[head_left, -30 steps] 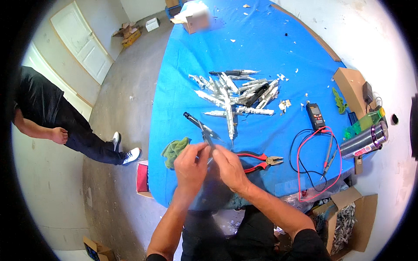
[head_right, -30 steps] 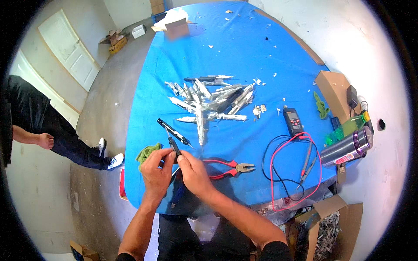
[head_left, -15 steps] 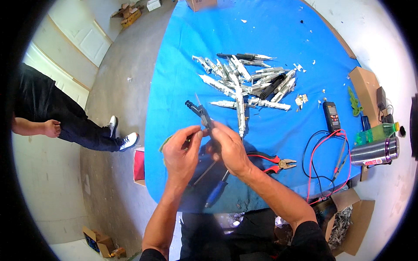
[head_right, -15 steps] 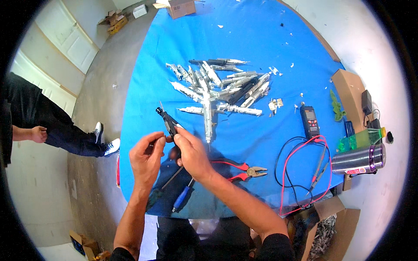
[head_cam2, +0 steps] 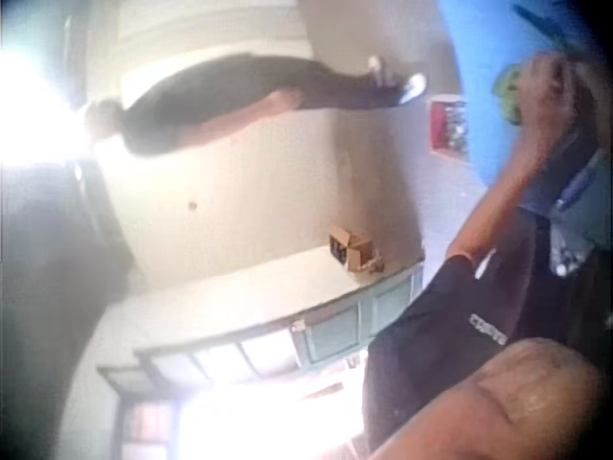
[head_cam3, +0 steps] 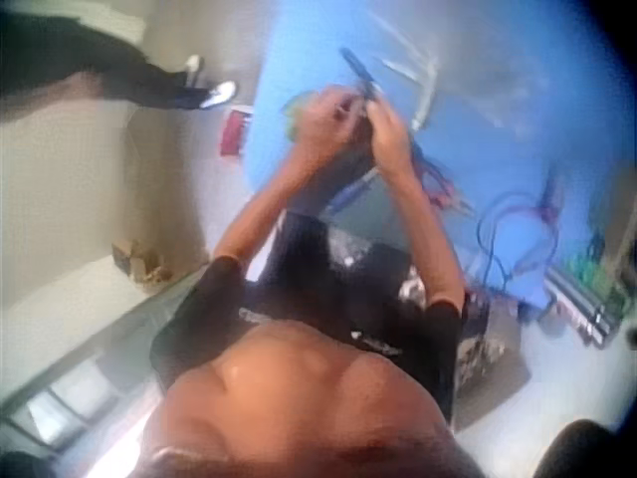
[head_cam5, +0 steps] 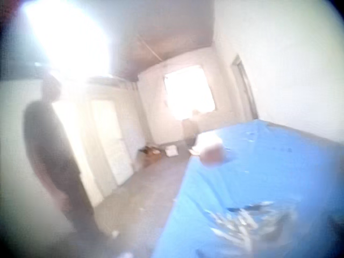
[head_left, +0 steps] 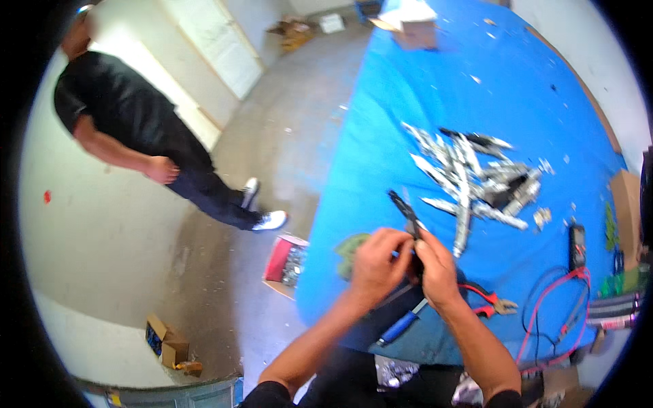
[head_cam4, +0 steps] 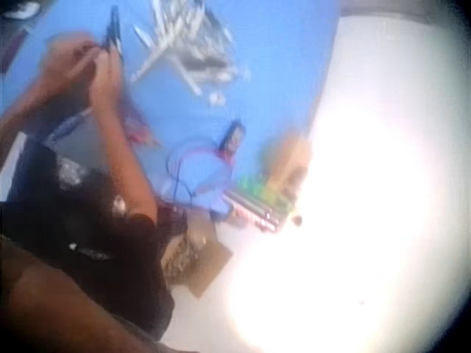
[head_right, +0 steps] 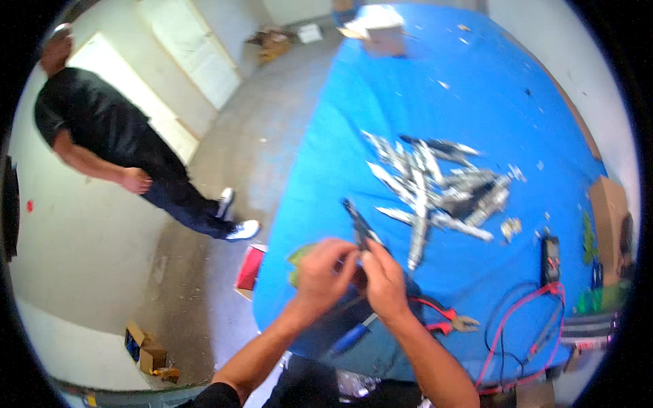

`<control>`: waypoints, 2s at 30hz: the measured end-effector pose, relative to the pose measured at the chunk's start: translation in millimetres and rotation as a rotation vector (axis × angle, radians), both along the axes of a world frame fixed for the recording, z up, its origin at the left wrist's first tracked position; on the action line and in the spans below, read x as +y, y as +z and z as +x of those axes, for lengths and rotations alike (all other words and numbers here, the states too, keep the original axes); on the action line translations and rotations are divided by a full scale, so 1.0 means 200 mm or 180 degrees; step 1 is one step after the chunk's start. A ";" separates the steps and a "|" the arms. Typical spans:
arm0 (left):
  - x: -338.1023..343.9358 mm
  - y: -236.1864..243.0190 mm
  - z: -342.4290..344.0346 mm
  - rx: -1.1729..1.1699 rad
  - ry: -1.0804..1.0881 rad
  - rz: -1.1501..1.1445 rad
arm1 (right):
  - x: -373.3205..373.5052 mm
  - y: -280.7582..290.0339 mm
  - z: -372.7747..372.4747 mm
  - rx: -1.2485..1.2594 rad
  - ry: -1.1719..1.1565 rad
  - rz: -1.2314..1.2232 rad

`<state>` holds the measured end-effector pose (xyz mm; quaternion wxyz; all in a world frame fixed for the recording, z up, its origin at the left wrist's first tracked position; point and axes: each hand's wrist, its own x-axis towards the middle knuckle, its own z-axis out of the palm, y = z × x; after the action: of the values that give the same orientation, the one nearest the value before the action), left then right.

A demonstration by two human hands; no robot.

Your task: The person uses a screwdriver and pliers to disassemble small metal electronic components on a blue table. They handle the items one at a time, removing parts and placing some of them into a cardboard box.

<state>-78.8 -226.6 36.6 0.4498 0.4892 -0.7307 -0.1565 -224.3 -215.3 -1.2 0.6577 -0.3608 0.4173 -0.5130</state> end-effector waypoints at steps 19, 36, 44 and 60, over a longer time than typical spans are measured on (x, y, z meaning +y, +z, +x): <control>0.06 0.09 0.00 0.0083 0.0393 0.0467 | 0.00 0.08 -0.03 -0.0713 -0.0044 0.0079; -0.02 0.18 0.18 0.1456 0.0364 0.1684 | 0.03 0.14 -0.07 -0.1147 0.0167 0.0085; -0.09 0.13 0.32 0.1482 0.0373 0.1825 | 0.02 0.16 -0.06 -0.1332 0.0166 0.0097; -0.67 0.18 0.36 0.1245 -0.0002 0.1930 | -0.01 0.35 -0.25 -0.0405 -0.0648 -0.0002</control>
<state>-5.8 -360.6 72.3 0.4155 0.5610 -0.5513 -0.4568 -275.2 -216.4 68.0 0.6272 -0.2835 0.4089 -0.5992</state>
